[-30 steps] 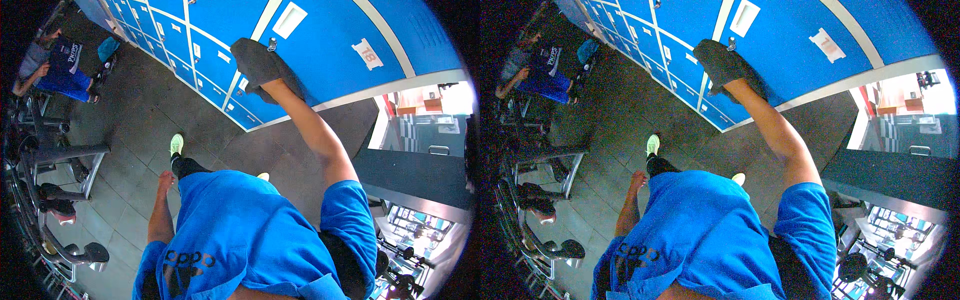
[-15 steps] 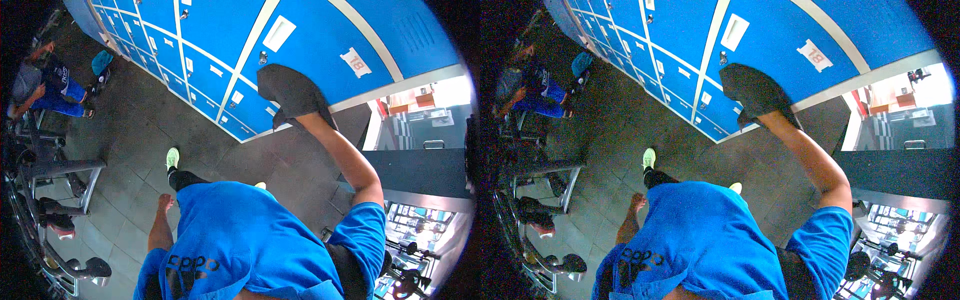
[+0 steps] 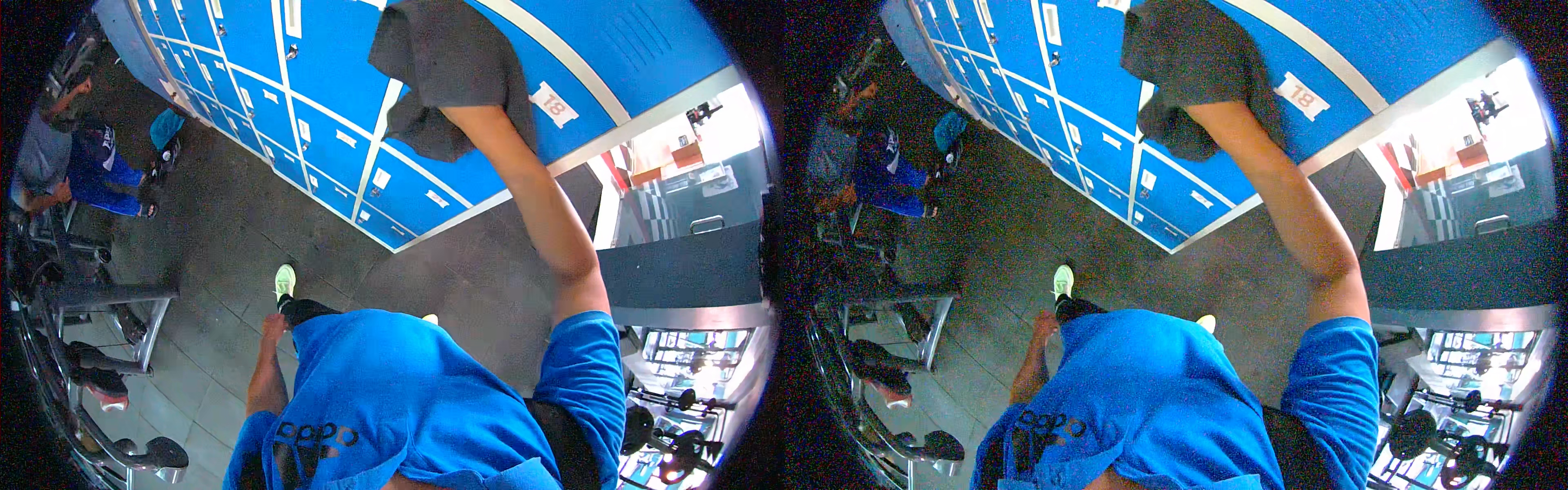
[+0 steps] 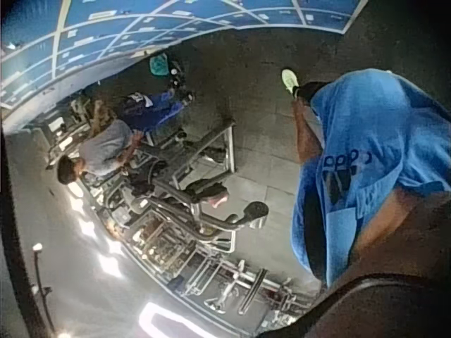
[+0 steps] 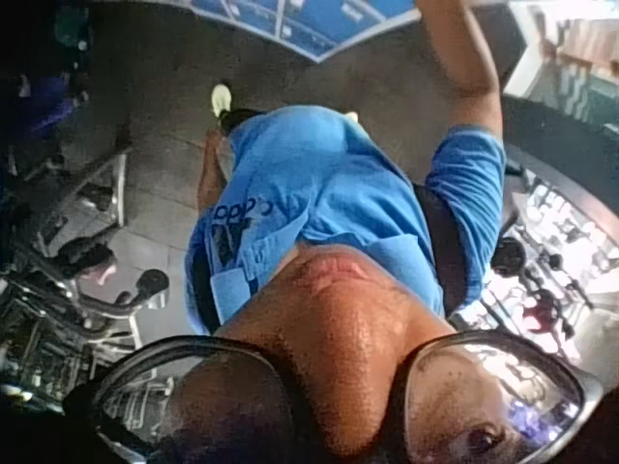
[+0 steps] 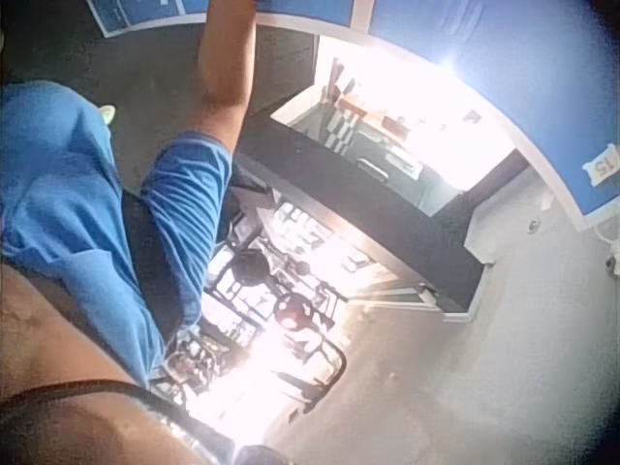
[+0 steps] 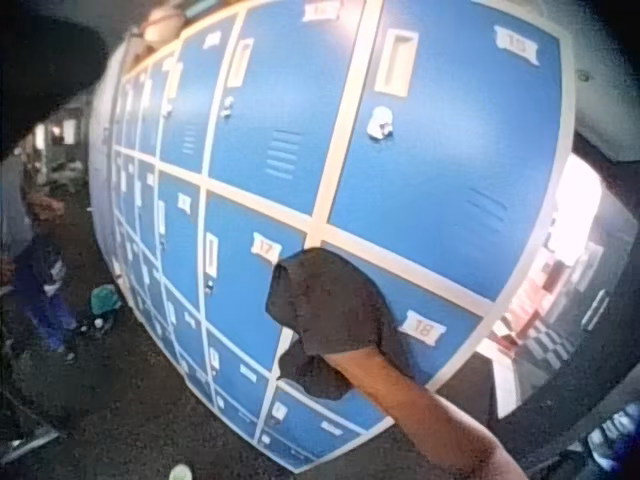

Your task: Cleaning and sanitizing gym lockers with a spray bottle and cloth.

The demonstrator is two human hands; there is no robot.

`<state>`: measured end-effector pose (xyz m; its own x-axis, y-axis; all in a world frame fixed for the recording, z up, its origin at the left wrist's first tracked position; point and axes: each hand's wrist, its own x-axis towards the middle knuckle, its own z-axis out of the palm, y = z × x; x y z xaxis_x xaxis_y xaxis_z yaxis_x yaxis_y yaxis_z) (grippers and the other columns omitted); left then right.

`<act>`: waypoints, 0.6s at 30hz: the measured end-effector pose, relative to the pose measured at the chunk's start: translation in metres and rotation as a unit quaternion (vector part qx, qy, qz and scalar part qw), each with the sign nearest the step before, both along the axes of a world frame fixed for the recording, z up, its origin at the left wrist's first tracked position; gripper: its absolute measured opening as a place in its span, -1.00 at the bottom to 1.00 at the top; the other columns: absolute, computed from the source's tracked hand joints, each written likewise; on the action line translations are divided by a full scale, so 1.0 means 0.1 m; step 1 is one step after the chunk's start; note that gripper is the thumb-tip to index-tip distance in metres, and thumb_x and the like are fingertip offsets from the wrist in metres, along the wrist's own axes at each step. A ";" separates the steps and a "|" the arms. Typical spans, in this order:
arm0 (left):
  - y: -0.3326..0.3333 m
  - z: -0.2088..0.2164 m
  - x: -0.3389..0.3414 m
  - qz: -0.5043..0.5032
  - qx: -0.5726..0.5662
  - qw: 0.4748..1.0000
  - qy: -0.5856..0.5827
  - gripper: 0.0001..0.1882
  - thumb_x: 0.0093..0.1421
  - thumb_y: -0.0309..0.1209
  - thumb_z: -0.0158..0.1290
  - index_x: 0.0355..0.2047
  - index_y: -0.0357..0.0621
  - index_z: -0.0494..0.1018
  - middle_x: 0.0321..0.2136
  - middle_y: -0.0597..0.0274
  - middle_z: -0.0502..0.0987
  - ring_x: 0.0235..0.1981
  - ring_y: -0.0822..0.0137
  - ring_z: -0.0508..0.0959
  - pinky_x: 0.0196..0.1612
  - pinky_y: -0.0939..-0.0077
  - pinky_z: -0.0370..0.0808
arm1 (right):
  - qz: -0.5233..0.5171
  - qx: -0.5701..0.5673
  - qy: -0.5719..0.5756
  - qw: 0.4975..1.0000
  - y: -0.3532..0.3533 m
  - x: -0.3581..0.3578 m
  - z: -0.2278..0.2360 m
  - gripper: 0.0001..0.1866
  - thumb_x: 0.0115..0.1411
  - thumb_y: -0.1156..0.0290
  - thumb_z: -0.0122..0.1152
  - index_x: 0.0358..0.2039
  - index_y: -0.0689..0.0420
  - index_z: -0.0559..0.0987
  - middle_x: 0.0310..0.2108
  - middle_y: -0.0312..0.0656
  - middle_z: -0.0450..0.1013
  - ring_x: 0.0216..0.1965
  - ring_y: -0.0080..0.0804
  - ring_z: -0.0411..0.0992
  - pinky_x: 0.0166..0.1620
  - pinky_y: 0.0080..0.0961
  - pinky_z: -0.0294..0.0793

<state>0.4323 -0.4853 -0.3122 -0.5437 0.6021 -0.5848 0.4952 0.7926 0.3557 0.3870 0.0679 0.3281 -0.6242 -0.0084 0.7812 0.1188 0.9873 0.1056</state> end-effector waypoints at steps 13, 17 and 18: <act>0.02 0.33 0.14 0.437 0.065 0.859 -0.258 -0.77 0.19 -0.22 0.07 -0.28 -0.09 0.54 -0.43 0.12 0.62 -0.55 0.23 0.59 -0.50 0.27 0.53 | -0.075 0.092 -0.021 0.993 -0.02 0.55 0.20 -0.68 0.25 0.15 0.01 -0.15 0.08 0.55 -0.23 0.02 0.54 -0.17 0.05 0.52 -0.10 -0.05 0.50; -0.26 0.00 -0.21 0.029 0.028 0.997 -0.070 -0.78 0.09 -0.27 0.11 -0.34 -0.13 0.56 -0.34 0.06 0.63 -0.48 0.15 0.62 -0.45 0.27 0.55 | -0.087 0.077 -0.013 0.993 0.09 0.92 0.29 -0.68 0.25 0.16 0.01 -0.14 0.07 0.55 -0.23 0.01 0.55 -0.18 0.04 0.53 -0.12 -0.05 0.51; -0.18 -0.09 -0.24 0.026 0.029 0.997 -0.071 -0.78 0.09 -0.27 0.11 -0.34 -0.13 0.56 -0.34 0.06 0.63 -0.48 0.15 0.62 -0.45 0.27 0.55 | -0.095 0.078 -0.015 0.992 0.10 1.01 0.25 -0.68 0.25 0.16 0.01 -0.13 0.07 0.54 -0.23 0.01 0.55 -0.19 0.04 0.53 -0.12 -0.05 0.51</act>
